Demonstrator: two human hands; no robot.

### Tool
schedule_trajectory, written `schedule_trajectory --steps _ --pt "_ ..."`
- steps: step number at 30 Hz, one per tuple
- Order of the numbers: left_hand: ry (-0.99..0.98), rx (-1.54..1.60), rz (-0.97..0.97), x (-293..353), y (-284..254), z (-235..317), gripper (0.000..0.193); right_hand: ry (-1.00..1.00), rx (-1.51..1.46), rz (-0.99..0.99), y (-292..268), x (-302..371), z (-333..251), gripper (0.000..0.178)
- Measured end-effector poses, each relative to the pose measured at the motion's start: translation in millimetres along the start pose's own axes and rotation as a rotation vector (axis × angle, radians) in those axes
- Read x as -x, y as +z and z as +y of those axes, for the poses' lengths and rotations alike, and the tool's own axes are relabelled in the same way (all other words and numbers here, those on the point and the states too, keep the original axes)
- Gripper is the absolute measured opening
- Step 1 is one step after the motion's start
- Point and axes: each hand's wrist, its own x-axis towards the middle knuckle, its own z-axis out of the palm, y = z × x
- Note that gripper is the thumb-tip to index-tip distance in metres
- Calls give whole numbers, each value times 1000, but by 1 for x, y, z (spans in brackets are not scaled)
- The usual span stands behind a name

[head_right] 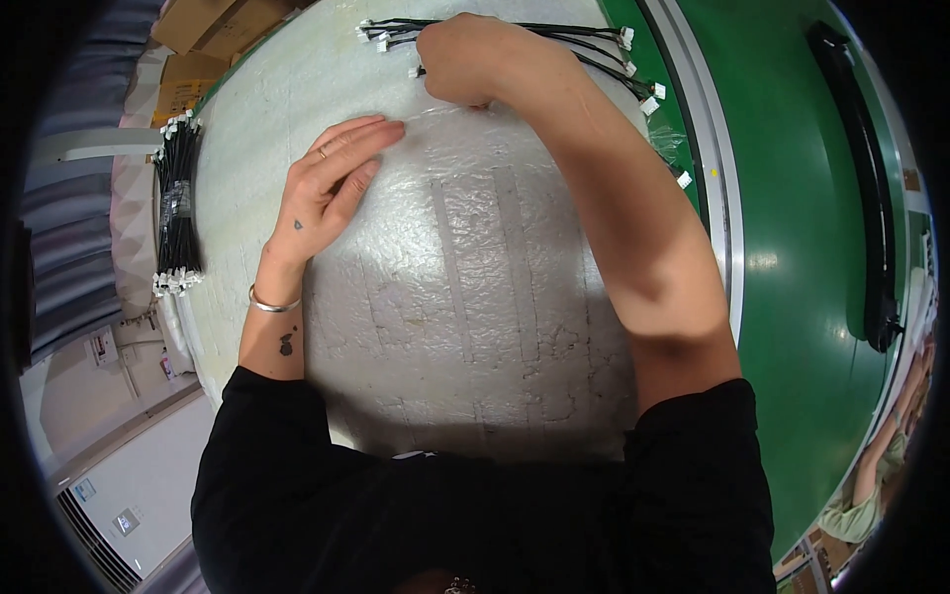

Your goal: Connecting wire harnesses to circuit boards inside plastic components on an assembly line.

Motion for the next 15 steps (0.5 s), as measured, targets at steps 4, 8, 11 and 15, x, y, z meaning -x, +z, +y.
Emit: schedule_trajectory --steps 4,8,11,15 --pt "68 -111 -8 0 3 4 37 -24 -13 7 2 -2 3 22" --pt "74 -185 -15 6 4 9 27 0 -69 17 3 -1 3 22" --pt "85 -48 66 8 5 2 25 25 -145 6 0 0 3 22" --pt "-176 255 220 10 -2 -1 19 4 -136 40 4 -3 6 21"
